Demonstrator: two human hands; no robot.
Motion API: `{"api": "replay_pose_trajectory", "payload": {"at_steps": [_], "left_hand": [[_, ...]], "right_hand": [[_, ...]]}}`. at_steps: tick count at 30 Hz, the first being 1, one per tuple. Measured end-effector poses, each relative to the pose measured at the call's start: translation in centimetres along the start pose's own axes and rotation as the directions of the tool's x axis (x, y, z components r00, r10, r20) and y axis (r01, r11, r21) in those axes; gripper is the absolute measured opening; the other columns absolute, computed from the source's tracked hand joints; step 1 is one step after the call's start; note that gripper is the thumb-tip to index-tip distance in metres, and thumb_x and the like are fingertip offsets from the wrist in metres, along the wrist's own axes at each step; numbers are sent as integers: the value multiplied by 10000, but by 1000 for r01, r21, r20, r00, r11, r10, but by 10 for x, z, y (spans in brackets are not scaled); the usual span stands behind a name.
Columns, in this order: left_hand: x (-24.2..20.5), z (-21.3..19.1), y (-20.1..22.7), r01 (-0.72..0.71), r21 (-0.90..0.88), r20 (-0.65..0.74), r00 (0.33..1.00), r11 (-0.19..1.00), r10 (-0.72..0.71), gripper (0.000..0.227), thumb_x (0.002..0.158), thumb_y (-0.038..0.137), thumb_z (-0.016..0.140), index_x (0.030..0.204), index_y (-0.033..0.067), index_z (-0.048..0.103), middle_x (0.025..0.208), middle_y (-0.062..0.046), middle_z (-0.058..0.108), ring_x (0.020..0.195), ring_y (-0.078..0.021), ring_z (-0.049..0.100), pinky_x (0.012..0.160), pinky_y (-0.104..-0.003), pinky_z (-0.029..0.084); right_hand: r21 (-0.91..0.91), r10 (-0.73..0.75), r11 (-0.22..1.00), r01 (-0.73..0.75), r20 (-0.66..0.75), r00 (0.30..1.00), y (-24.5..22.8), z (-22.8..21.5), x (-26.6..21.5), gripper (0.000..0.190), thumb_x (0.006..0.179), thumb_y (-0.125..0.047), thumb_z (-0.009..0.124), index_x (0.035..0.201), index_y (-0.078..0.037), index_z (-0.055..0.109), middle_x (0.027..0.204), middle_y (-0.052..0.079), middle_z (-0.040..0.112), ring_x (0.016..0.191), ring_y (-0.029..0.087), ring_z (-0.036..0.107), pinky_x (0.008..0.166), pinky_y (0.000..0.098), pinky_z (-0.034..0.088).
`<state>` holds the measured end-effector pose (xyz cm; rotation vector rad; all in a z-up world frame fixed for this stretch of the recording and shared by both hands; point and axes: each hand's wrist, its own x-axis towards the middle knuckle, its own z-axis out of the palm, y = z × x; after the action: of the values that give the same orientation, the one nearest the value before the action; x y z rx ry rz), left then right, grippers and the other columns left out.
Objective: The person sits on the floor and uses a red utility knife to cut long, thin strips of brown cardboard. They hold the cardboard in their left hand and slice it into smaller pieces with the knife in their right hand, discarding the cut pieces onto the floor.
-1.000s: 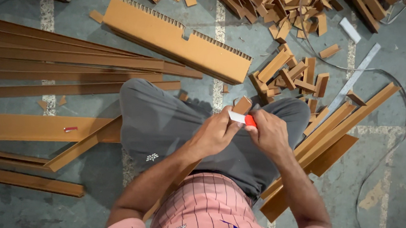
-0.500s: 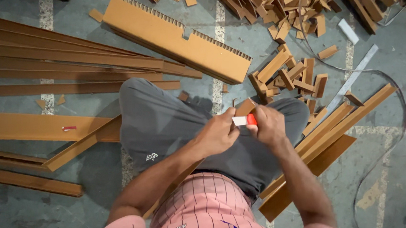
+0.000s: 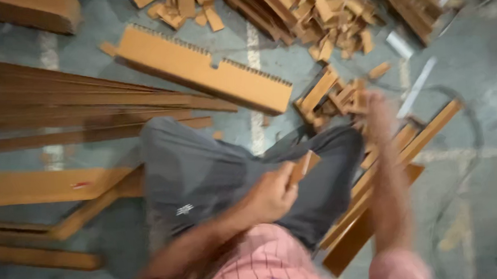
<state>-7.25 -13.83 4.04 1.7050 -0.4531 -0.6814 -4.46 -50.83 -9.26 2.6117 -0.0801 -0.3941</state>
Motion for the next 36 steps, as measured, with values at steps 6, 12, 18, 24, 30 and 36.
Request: {"api": "replay_pose_trajectory", "payload": {"at_steps": [6, 12, 18, 24, 30, 36], "left_hand": [[12, -6, -33, -128, -88, -22, 992, 988, 127, 351, 940, 206, 635, 1208, -10, 568, 959, -236, 686, 896, -347, 690, 758, -442, 526], [22, -10, -34, -48, -120, 3, 999, 992, 49, 374, 936, 257, 673, 1204, 8, 593, 889, -180, 680, 793, -275, 672, 730, -404, 535], [21, -17, -31, -137, -175, -2, 990, 975, 139, 275, 979, 224, 617, 1149, 13, 573, 898, -168, 651, 814, -298, 647, 754, -403, 512], [19, -16, -32, -184, -138, -27, 983, 973, 182, 218, 1035, 212, 559, 1100, 4, 555, 969, -196, 630, 901, -384, 638, 800, -432, 508], [21, -13, -38, -203, -50, -5, 979, 978, 203, 199, 1043, 174, 518, 1065, -9, 590, 1064, -244, 628, 974, -441, 643, 821, -478, 506], [19, -12, -34, -153, -30, -33, 988, 988, 152, 201, 1002, 168, 558, 1058, -24, 549, 955, -265, 629, 941, -472, 634, 761, -504, 497]], "right_hand": [[575, 210, 818, -12, -279, 937, 51, -44, -44, 327, 1075, -328, 499, 1235, -106, 678, 949, 229, 711, 821, 451, 670, 664, 562, 516], [860, 95, 476, 183, -257, 962, -55, -143, -107, 333, 1036, -389, 529, 1088, -72, 616, 853, 230, 633, 825, 483, 621, 661, 535, 481], [804, -69, 537, 255, -259, 963, -82, -181, -122, 388, 994, -459, 554, 971, -73, 575, 816, 184, 627, 779, 437, 636, 649, 509, 487], [788, -116, 551, 274, -252, 961, -88, -178, -120, 395, 992, -466, 549, 982, -72, 572, 821, 164, 639, 769, 427, 641, 632, 510, 491], [780, -138, 544, 309, -280, 950, -92, -176, -119, 437, 990, -501, 522, 977, -66, 561, 808, 164, 632, 744, 423, 634, 618, 510, 483], [764, -123, 551, 336, -324, 938, -98, -164, -114, 469, 1009, -524, 503, 967, -61, 562, 801, 156, 624, 729, 407, 631, 622, 495, 483]]}}
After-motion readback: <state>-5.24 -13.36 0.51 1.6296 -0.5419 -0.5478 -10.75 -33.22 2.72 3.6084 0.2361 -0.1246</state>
